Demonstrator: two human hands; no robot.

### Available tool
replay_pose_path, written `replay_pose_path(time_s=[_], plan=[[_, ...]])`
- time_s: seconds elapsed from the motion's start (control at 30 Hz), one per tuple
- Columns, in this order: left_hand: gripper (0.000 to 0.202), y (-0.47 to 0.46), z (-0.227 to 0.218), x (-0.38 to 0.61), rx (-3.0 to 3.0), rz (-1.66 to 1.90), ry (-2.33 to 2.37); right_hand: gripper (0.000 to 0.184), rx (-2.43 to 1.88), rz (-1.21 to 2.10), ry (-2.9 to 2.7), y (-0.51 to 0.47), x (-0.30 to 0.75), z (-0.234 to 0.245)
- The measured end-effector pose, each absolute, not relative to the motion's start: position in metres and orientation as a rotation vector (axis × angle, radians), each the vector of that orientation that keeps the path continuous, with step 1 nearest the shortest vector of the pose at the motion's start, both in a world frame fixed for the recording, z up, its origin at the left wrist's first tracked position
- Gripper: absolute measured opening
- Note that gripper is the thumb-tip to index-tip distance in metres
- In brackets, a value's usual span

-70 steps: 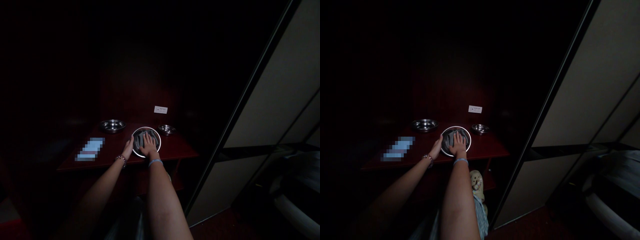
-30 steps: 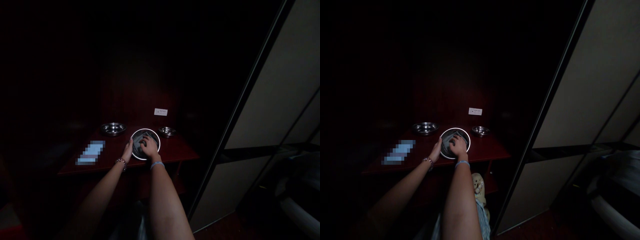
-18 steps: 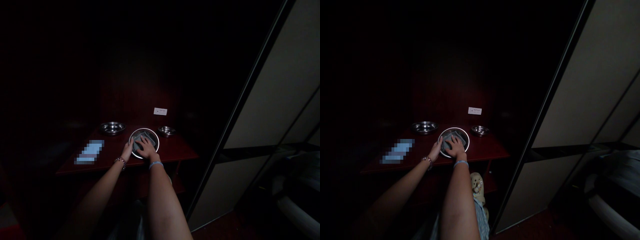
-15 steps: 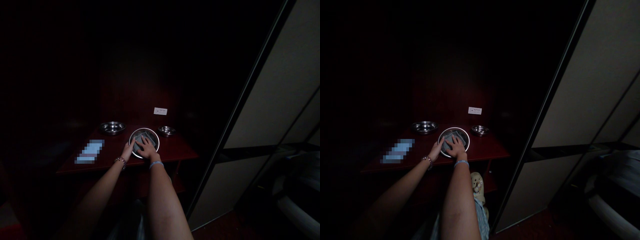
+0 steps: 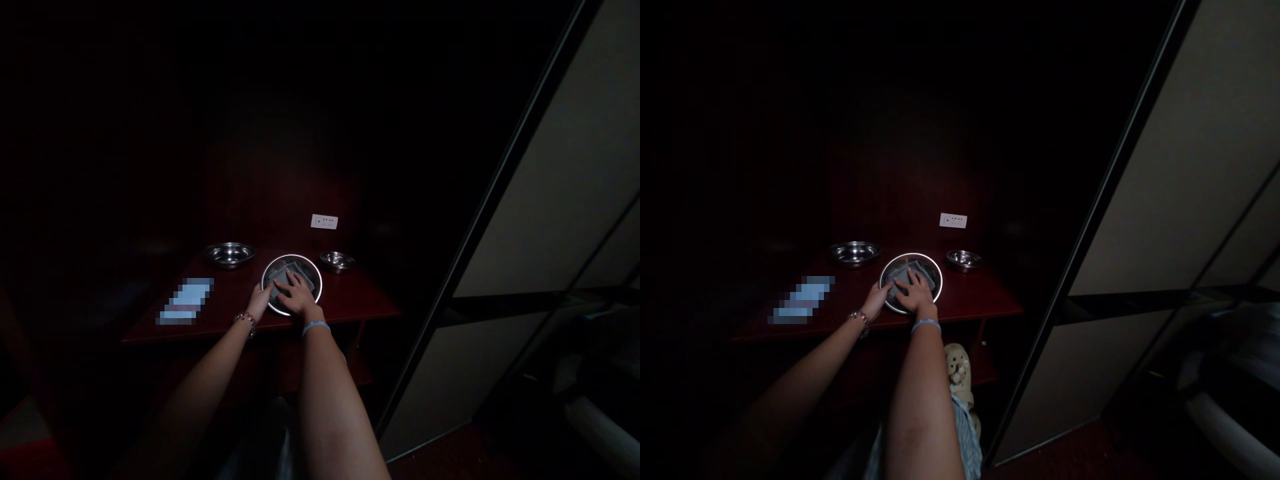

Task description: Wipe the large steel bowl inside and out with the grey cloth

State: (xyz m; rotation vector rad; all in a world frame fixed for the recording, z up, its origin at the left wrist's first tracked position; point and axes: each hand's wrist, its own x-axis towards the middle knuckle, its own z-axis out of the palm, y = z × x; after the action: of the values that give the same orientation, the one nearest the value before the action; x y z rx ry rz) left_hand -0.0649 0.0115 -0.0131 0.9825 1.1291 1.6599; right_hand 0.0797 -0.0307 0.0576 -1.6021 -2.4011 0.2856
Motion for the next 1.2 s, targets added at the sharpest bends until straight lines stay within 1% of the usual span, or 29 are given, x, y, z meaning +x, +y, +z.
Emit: replay_pose_path(time_s=[0.3, 0.37, 0.5, 0.57, 0.73, 0.8, 0.87, 0.97, 1.13, 1.2], plan=[[0.024, 0.014, -0.016, -0.067, 0.913, 1.627, 1.222, 0.056, -1.530, 0.113, -2.246, -0.034, 0.078, 0.066], [0.021, 0.014, -0.017, -0.066, 0.902, 1.623, 1.218, 0.060, -1.575, 0.074, -2.048, -0.036, 0.076, 0.073], [0.019, 0.012, -0.019, -0.064, 0.862, 1.617, 1.213, 0.072, -1.810, 0.041, -1.436, -0.037, 0.073, 0.086], [0.021, 0.011, -0.020, -0.063, 0.852, 1.615, 1.225, 0.074, -1.851, 0.046, -1.349, -0.038, 0.073, 0.090], [0.025, 0.014, -0.021, -0.065, 0.881, 1.624, 1.212, 0.073, -1.741, -0.034, -1.574, -0.040, 0.071, 0.091], [0.024, 0.017, -0.022, -0.066, 0.885, 1.636, 1.204, 0.067, -1.726, -0.049, -1.732, -0.041, 0.067, 0.088], [0.023, 0.020, -0.023, -0.067, 0.878, 1.645, 1.203, 0.058, -1.778, -0.018, -1.953, -0.041, 0.064, 0.083], [0.017, 0.023, -0.025, -0.068, 0.856, 1.641, 1.210, 0.048, -1.868, 0.035, -2.201, -0.041, 0.062, 0.076], [0.016, 0.025, -0.027, -0.067, 0.859, 1.667, 1.176, 0.043, -1.883, 0.024, -2.182, -0.041, 0.063, 0.075], [0.015, 0.023, -0.026, -0.066, 0.855, 1.665, 1.176, 0.047, -1.866, 0.013, -2.136, -0.041, 0.064, 0.078]])
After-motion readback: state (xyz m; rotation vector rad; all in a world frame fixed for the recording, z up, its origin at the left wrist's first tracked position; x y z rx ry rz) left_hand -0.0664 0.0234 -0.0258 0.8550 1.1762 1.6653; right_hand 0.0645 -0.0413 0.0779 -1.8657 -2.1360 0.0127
